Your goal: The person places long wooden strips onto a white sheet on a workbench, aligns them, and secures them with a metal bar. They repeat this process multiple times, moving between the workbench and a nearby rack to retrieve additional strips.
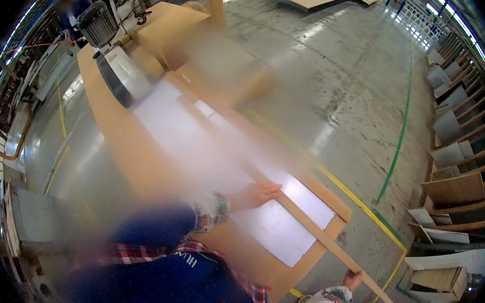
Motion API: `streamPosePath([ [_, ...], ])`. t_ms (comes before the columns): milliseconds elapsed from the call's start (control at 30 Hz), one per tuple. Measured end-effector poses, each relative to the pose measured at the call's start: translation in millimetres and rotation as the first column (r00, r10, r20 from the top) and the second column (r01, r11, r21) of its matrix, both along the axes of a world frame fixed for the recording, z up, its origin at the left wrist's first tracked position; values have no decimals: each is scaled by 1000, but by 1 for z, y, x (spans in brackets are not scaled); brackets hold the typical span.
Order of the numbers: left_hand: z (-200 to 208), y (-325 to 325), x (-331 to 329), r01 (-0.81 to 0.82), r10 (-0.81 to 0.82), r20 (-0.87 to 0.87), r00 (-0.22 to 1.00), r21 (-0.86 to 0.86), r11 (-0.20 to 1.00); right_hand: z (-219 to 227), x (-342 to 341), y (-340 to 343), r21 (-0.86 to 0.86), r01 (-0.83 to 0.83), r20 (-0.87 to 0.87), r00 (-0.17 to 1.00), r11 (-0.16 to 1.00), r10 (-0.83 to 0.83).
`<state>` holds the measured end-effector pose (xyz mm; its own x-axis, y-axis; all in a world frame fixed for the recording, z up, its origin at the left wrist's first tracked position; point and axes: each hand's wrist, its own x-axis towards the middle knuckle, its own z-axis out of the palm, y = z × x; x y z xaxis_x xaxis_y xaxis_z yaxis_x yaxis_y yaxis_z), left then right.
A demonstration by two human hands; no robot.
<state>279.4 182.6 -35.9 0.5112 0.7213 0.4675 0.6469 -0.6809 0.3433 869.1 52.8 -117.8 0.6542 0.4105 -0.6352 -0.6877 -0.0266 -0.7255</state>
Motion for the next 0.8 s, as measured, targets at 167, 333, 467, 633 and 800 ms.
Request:
streamPosePath([
  [167,-5,6,3,-10,9,10,1000,26,1000,2,14,1,48,-37,115,993,998,31],
  [333,-8,9,8,-41,39,54,998,50,998,-19,34,-5,181,-370,447,856,911,259],
  [467,-7,18,5,-86,81,56,995,88,992,-18,39,9,162,-133,154,982,978,108],
  [633,-8,47,-11,-112,107,102,989,44,993,-3,18,28,157,-157,150,980,975,134],
  [800,14,48,-42,-159,160,85,983,-16,987,50,-52,57,246,-258,298,937,934,180],
])
